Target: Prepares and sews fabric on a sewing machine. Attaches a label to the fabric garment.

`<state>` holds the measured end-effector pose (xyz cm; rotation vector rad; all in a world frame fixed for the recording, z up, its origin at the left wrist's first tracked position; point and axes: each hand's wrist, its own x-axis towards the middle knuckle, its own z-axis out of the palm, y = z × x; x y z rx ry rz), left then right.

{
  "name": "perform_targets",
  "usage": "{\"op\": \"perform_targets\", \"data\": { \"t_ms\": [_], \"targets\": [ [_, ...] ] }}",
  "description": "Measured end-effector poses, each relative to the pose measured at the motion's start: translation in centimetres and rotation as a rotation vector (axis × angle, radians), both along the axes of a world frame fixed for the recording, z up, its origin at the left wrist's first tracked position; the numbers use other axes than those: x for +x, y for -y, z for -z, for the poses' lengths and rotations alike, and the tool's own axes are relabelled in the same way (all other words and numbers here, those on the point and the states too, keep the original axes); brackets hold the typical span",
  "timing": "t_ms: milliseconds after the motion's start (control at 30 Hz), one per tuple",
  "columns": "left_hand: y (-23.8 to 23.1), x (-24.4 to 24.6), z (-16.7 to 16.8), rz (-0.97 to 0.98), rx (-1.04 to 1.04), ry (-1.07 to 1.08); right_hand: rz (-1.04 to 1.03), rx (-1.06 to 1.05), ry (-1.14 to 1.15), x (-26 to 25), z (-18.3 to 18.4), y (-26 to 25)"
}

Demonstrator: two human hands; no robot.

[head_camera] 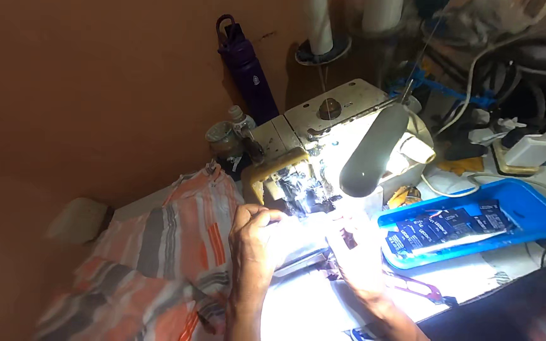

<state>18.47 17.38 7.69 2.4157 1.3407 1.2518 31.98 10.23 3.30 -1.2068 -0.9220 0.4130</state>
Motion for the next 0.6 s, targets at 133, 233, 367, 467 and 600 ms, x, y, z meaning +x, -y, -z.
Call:
{"op": "perform_targets", "data": {
  "t_ms": [133, 233, 367, 467, 600],
  "targets": [
    [-2.4, 0.0, -0.4, -0.056, -0.185, -0.014, 0.053, -0.078, 0.102, 0.5, -0.1, 0.6],
    [-2.0, 0.1, -1.0, -0.196, -0.251, 0.026, 0.055, -0.054, 0.150, 0.8, -0.4, 3.0],
    [2.7, -1.4, 0.4, -0.269, -0.109, 0.205, -0.107, 0.026, 0.258, 1.7, 0.2, 8.6],
    [7.5, 0.8, 2.3, -0.153, 0.107, 0.152, -0.204, -0.096, 0.263, 2.4, 0.0, 12.3],
    [6.9, 6.2, 3.0, 0.085, 0.323, 0.006, -0.229, -0.186, 0.276, 2.8, 0.7, 12.9]
  ]
}}
